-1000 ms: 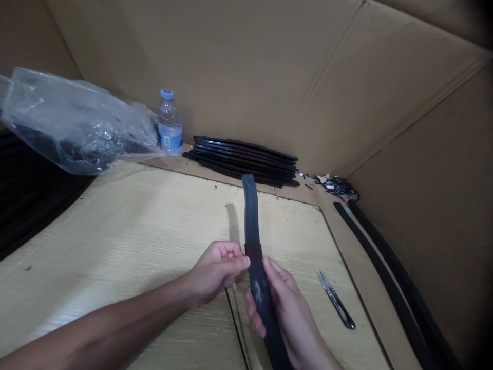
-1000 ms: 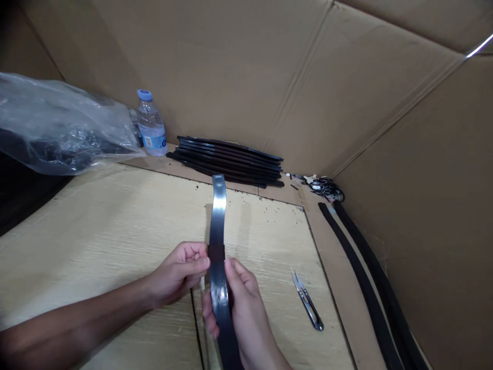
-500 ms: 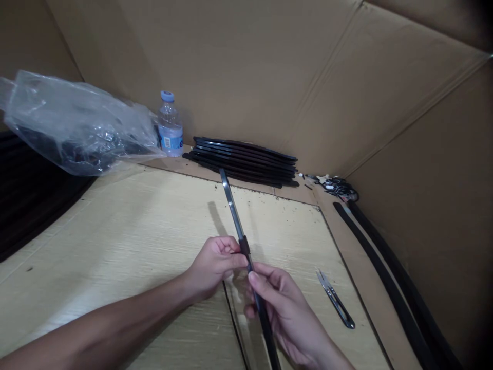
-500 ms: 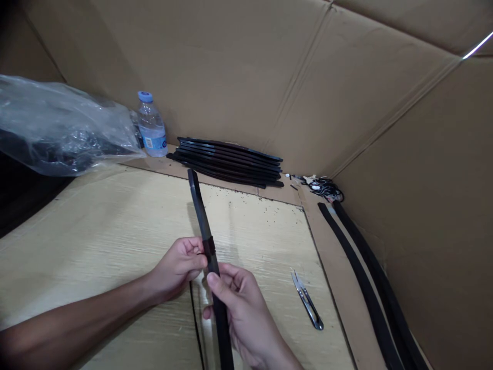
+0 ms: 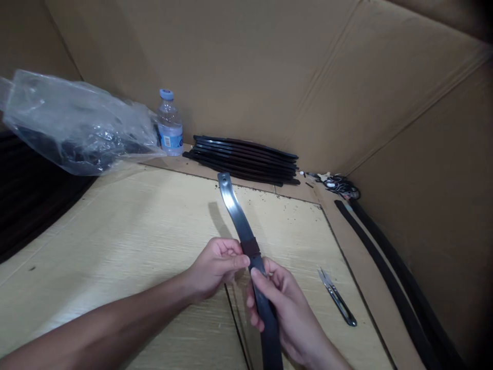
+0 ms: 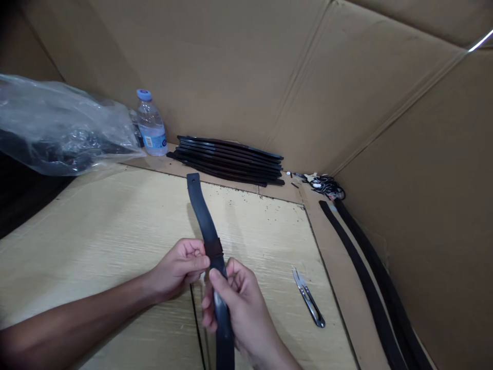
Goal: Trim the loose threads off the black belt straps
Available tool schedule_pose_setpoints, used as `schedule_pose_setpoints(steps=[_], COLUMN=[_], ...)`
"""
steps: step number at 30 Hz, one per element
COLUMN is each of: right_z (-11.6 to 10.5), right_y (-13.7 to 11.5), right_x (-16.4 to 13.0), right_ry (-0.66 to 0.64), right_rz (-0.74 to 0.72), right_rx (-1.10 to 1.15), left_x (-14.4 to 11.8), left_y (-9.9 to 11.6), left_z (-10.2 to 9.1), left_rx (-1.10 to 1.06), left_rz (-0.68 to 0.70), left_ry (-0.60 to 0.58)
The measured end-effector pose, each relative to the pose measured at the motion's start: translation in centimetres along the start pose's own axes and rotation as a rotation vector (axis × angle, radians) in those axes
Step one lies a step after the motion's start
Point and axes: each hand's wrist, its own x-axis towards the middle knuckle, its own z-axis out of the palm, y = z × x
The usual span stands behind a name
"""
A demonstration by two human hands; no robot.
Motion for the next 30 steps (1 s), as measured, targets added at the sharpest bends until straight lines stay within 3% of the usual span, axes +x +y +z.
schedule_pose_setpoints(steps=[5,9,20,30], right_z=[0.0,0.1,0.2,0.1], right_y=[-0.1,-0.2,-0.2,0.3], right_x=[0.1,0.1,0.4,0.6], right_ry=[0.019,0.043,0.062,0.080], right_rz=[0.059,0.122,0.092,-0.041], right_rx=[0.134,0.108,0.102,0.113], left_x=[0.1,-0.1,-0.8,-0.7], left_y=[-0.4,-0.4,-0.2,-0.1], left_z=[-0.3,0.0,0.7,1.2], left_rx=[0.009,0.040,0.142,0.237], left_rz=[-0.013,0.011,0.050,0.082], left_ry=[-0.038,-0.039,0.013,0.216])
